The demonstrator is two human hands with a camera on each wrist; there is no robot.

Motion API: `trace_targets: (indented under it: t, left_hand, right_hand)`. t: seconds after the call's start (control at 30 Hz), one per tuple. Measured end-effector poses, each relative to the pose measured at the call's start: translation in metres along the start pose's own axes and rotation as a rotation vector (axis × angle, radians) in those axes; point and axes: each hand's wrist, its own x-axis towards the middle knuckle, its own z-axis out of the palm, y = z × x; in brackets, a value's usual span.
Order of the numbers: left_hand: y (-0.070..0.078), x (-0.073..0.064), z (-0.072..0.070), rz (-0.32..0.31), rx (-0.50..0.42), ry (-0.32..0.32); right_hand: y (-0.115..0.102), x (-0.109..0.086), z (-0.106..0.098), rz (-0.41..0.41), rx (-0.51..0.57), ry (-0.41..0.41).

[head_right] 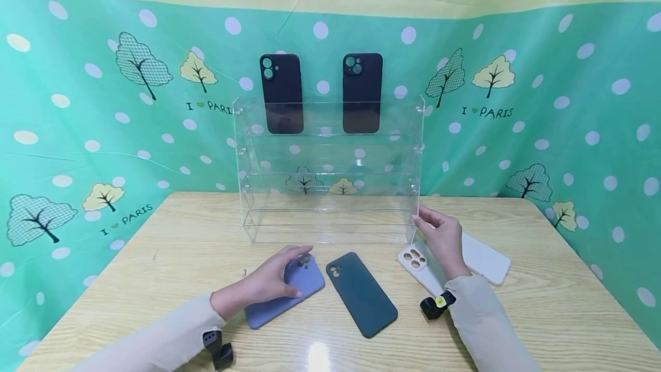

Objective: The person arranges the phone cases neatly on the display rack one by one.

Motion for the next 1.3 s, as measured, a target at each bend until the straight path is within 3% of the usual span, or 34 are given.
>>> trace_targets:
  t: [0.1, 0.33, 0.6, 0.83, 0.93, 1.3]
  left_hand:
    - [-0.001, 0.004, -0.002, -0.053, -0.036, 0.008]
    - [-0.011, 0.013, -0.012, -0.177, -0.220, 0.048]
    - [-0.018, 0.014, -0.022, -0.175, -0.300, 0.072]
    - [-0.019, 0.014, -0.033, -0.194, -0.458, -0.033]
    - [-0.016, 0.013, -0.038, -0.217, -0.468, -0.049]
    - [-0.002, 0.008, -0.058, -0.244, -0.526, -0.011]
  right_hand:
    - [0.000, 0.000, 0.000, 0.007, 0.002, -0.004]
    - [-0.001, 0.000, 0.000, 0.006, 0.016, -0.008]
    - [-0.004, -0.001, 0.000, 0.033, 0.001, -0.008]
    - [-0.004, -0.002, 0.000, 0.046, -0.008, -0.005]
    - [-0.005, -0.002, 0.000, 0.045, -0.004, -0.007]
    - [-0.005, -0.003, -0.001, 0.056, -0.013, -0.014]
